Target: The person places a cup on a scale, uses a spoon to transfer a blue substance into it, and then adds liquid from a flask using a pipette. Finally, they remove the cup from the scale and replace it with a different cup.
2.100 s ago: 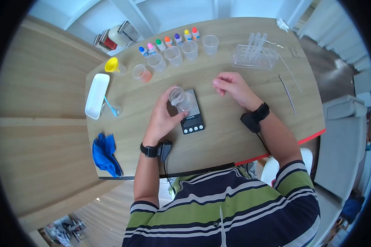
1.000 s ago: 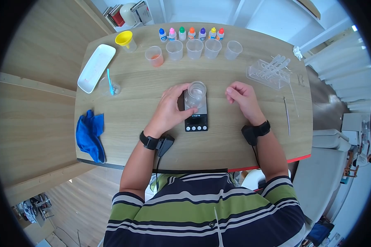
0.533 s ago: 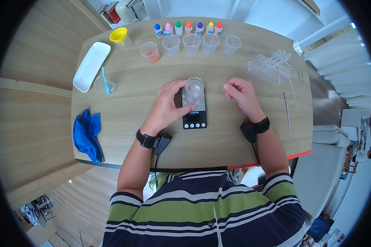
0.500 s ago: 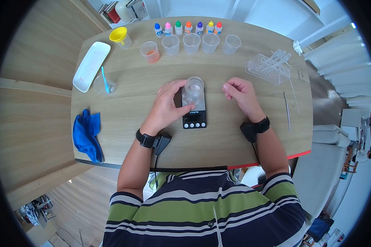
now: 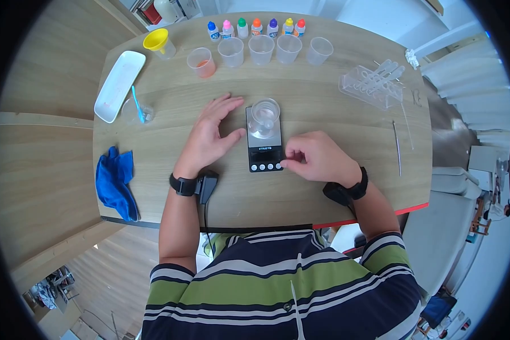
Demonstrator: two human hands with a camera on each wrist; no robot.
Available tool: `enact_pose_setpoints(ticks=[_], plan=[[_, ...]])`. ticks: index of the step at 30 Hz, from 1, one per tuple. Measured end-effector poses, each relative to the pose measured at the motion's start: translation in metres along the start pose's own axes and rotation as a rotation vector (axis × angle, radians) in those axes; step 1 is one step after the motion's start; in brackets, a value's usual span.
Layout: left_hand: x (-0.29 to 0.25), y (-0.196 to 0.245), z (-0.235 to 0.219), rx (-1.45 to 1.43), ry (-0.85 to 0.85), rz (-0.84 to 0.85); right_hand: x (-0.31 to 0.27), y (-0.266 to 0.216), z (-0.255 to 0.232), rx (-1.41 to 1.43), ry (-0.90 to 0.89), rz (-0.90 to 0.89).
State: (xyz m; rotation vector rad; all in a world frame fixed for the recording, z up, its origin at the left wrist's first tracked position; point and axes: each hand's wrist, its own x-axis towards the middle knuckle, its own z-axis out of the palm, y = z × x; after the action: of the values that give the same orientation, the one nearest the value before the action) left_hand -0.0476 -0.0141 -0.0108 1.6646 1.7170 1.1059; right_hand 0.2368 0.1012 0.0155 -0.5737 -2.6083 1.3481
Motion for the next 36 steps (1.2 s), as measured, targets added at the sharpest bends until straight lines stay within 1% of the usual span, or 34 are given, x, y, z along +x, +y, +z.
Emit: enact_pose_setpoints(ticks=[2, 3, 5, 8, 11, 14, 18, 23, 26, 29, 36], plan=[[0.000, -0.001, 0.002, 0.076, -0.058, 0.025, 0.000, -0.002, 0.003, -0.037, 0.025, -0.036], [0.000, -0.002, 0.002, 0.075, -0.060, 0.022, 0.000, -0.002, 0.005, -0.035, 0.024, -0.034], [0.000, -0.004, 0.002, 0.082, -0.078, 0.028, 0.000, -0.002, 0.008, -0.117, 0.059, -0.075], [0.000, -0.004, 0.003, 0.114, -0.069, 0.039, 0.000, -0.004, 0.013, -0.145, 0.096, -0.062], [0.001, -0.001, 0.004, 0.116, -0.049, 0.025, 0.000, -0.008, 0.013, -0.170, 0.089, -0.035], [0.001, 0.001, 0.005, 0.097, -0.025, 0.007, 0.000, -0.009, 0.013, -0.168, 0.099, -0.034], [0.001, 0.005, 0.003, 0.110, -0.049, -0.032, 0.002, -0.008, 0.015, -0.176, 0.107, -0.036], [0.001, 0.003, 0.005, 0.115, -0.044, -0.026, 0.003, -0.011, 0.016, -0.180, 0.101, -0.007], [0.002, 0.001, 0.004, 0.120, -0.061, -0.017, 0.003, -0.010, 0.016, -0.175, 0.089, -0.006], [0.001, 0.002, 0.005, 0.112, -0.035, -0.012, 0.004, -0.008, 0.014, -0.172, 0.077, -0.009], [0.001, 0.001, 0.006, 0.116, -0.040, 0.004, 0.004, -0.007, 0.016, -0.156, 0.087, 0.000]])
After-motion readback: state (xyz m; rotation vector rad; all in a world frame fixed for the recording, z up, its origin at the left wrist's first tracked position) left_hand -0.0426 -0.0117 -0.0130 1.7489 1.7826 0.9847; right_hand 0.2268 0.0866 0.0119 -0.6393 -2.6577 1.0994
